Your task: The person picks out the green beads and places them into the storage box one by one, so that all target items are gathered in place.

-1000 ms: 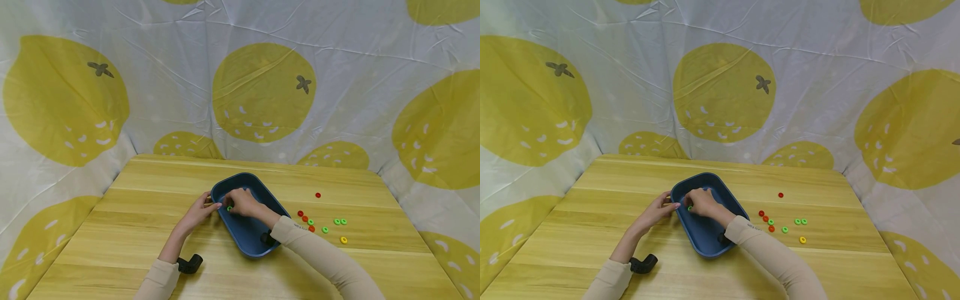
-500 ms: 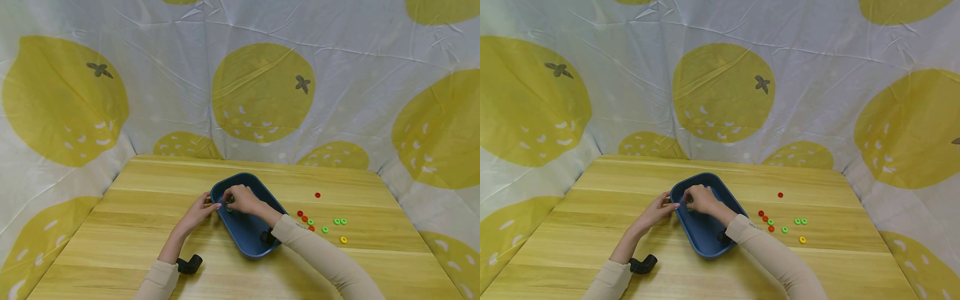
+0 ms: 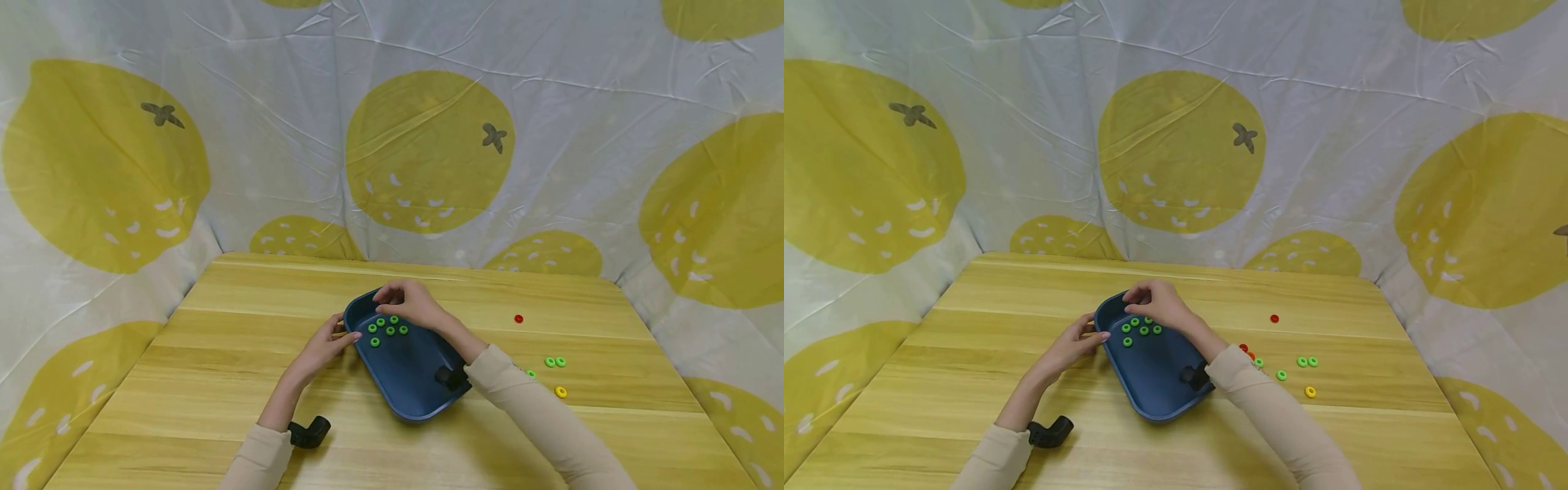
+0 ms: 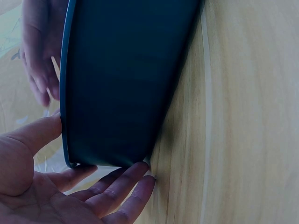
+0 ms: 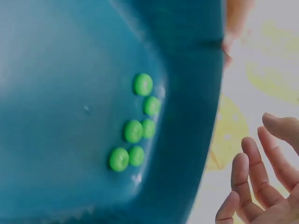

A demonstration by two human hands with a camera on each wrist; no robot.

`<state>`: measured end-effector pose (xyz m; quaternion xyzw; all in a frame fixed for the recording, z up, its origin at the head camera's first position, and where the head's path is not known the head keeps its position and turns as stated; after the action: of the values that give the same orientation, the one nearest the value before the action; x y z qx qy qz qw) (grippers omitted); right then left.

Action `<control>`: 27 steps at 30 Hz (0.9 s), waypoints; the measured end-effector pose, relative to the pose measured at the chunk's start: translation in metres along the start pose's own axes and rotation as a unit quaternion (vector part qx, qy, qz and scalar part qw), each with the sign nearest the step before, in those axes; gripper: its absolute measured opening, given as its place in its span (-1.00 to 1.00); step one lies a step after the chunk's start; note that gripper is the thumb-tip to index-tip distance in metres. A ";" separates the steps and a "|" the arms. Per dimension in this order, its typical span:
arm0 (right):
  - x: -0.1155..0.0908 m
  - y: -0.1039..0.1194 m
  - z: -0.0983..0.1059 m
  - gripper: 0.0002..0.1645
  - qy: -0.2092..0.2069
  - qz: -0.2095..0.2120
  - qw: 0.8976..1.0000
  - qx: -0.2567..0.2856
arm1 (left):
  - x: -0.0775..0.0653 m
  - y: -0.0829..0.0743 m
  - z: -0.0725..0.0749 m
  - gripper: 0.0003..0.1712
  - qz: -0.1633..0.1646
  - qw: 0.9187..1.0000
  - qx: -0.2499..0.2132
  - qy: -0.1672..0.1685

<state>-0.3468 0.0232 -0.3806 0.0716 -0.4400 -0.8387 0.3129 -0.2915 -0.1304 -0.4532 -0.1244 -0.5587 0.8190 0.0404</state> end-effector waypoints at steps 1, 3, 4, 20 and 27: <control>-0.001 -0.001 0.005 -0.72 -0.006 -0.002 1.000 0.008 | 0.000 0.000 0.000 -0.32 -0.002 1.000 0.004 0.000; -0.005 -0.003 0.015 -0.72 -0.020 -0.008 1.000 0.021 | -0.001 -0.001 0.000 -0.32 -0.002 1.000 0.006 -0.001; -0.008 -0.004 0.020 -0.72 -0.026 -0.012 0.999 0.028 | -0.001 -0.002 0.000 -0.33 0.000 1.000 0.007 -0.003; -0.071 -0.041 0.088 -0.70 -0.092 -0.104 0.988 0.066 | -0.001 -0.001 0.000 -0.34 -0.004 1.000 0.009 -0.007; -0.104 -0.044 0.112 -0.69 -0.118 -0.140 0.982 0.049 | -0.001 -0.002 0.000 -0.33 -0.006 1.000 0.011 -0.004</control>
<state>-0.3288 0.1801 -0.3638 0.0481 -0.4996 -0.8544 0.1344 -0.2903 -0.1304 -0.4515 -0.1170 -0.5508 0.8252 0.0448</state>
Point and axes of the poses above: each hand's wrist, its own x-axis towards the middle knuckle, its own z-axis out of the back of the hand, y = z × x, the point moved 7 cm from there along x, towards the middle knuckle, and after that the axes turned 5 degrees about x, right-handed, at the moved point
